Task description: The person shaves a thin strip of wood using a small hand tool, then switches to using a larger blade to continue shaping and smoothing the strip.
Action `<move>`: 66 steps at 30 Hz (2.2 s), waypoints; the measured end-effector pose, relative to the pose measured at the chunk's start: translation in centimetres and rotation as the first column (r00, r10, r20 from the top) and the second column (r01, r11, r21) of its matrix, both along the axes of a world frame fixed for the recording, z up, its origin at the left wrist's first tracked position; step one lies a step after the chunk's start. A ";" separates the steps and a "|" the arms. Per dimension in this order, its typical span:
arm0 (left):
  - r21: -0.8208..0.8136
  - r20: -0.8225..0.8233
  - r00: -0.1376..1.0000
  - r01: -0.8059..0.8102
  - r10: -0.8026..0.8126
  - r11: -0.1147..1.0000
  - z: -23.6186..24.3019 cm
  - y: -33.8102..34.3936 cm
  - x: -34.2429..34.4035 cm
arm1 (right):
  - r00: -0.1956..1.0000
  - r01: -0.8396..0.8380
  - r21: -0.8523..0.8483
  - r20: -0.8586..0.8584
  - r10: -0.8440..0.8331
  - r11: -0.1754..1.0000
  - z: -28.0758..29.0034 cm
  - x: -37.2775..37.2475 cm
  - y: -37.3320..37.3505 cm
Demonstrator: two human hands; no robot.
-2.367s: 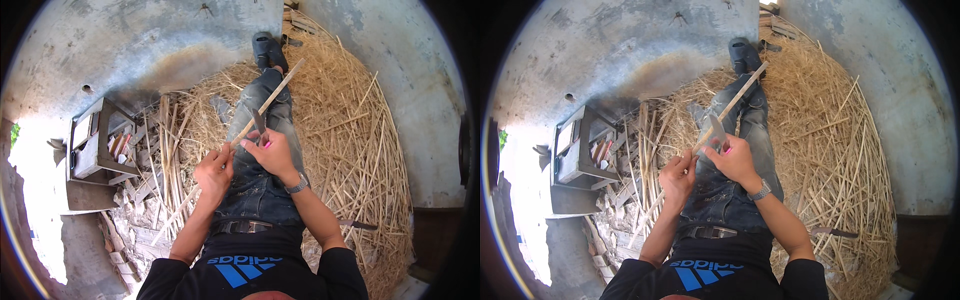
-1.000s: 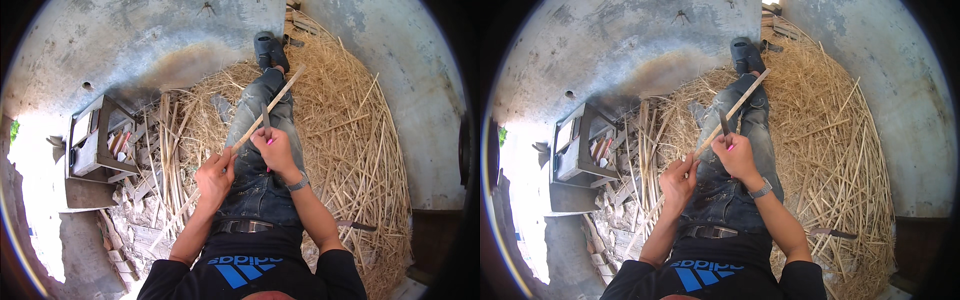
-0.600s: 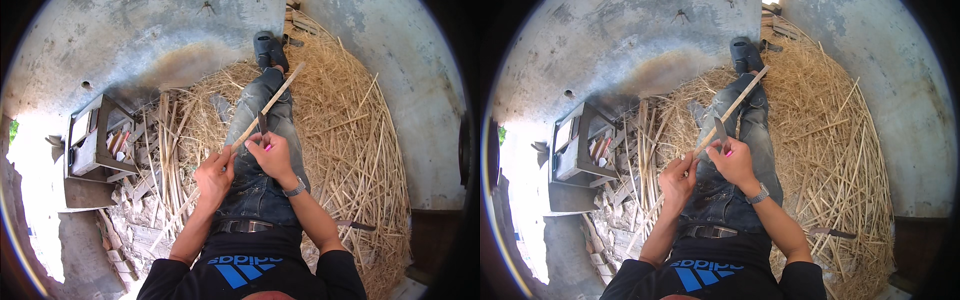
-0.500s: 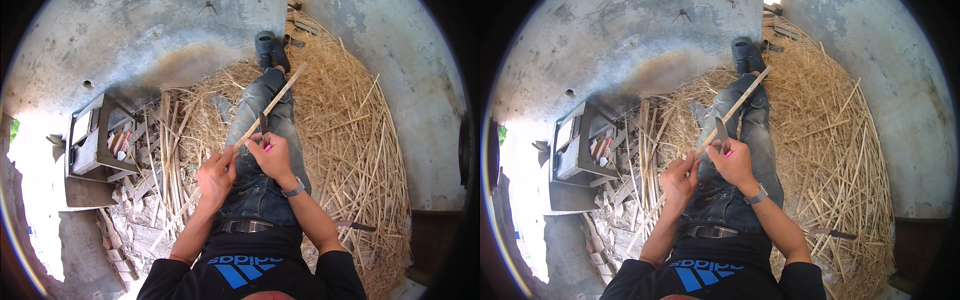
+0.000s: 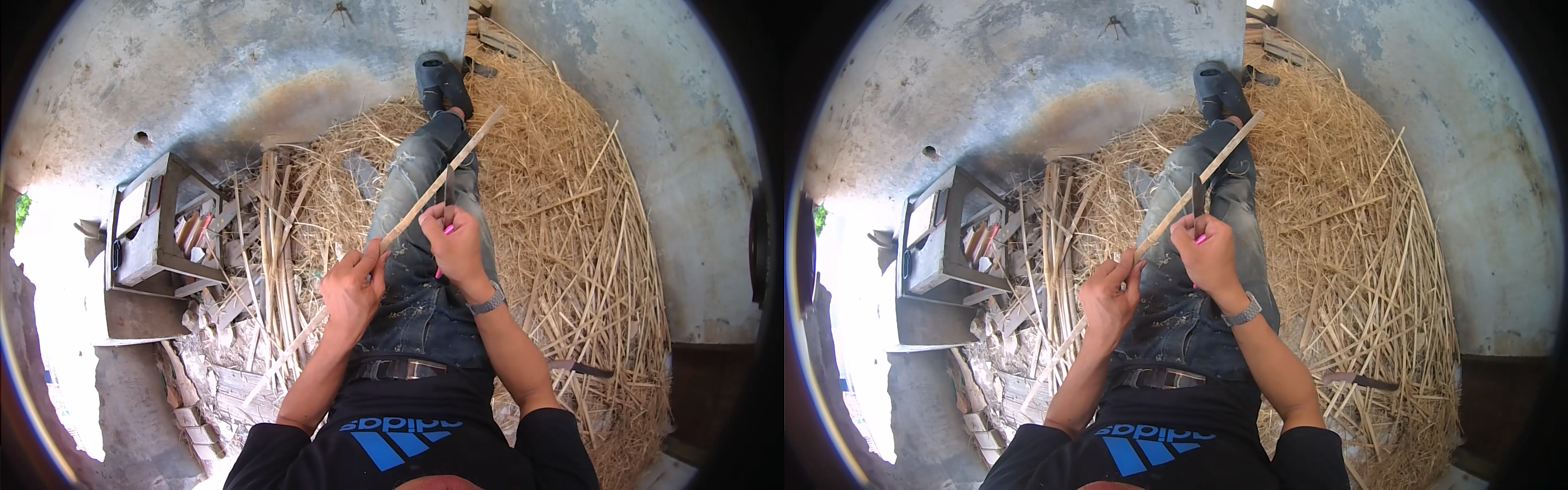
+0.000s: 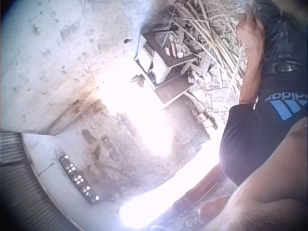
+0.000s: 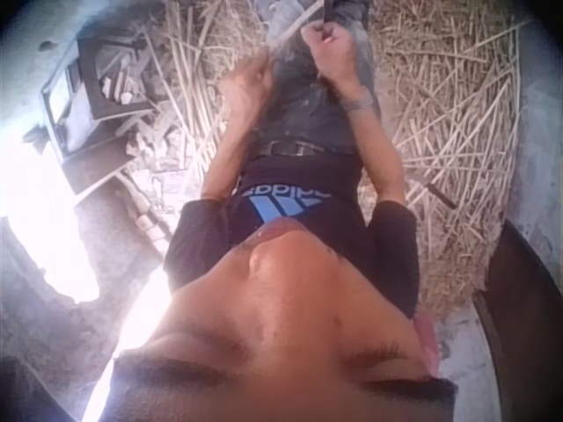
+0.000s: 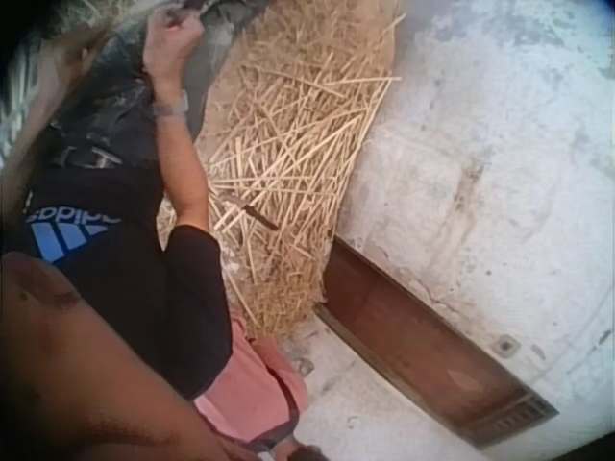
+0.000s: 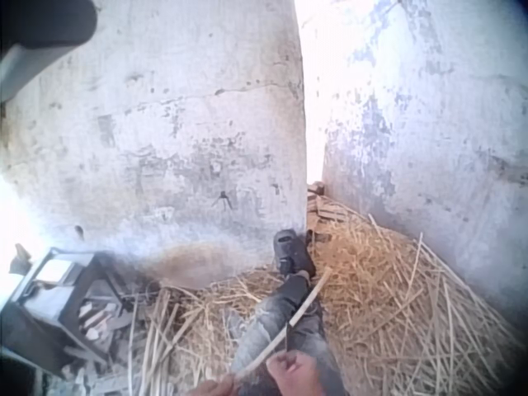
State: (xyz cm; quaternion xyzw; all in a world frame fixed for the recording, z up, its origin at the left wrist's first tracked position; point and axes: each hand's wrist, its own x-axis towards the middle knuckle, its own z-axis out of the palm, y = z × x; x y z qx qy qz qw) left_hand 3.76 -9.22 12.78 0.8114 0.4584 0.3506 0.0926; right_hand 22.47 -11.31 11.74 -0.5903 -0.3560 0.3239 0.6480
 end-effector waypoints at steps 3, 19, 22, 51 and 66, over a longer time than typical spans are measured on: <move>-0.009 0.007 1.000 0.011 -0.011 1.000 0.0 0.0 0.0 | 0.991 0.014 -0.004 -0.134 -0.015 1.000 -0.2 0.5 -0.1; 0.025 -0.019 1.000 0.012 -0.012 1.000 -0.2 0.1 0.2 | 0.998 -0.043 -0.030 -0.054 0.041 0.999 -0.6 -0.6 0.0; 0.025 -0.019 1.000 0.023 -0.022 0.999 -0.3 0.0 0.2 | 0.986 -0.057 -0.053 -0.158 0.049 0.997 -0.7 -0.3 0.2; -0.213 0.003 1.000 0.013 -0.013 0.977 1.8 0.5 -0.1 | 0.744 0.206 0.165 0.614 -0.264 0.964 1.3 1.6 0.7; -0.416 0.204 0.979 0.111 -0.026 0.903 1.9 0.1 0.5 | 0.765 -0.139 0.030 0.639 0.088 0.990 1.2 1.0 -0.6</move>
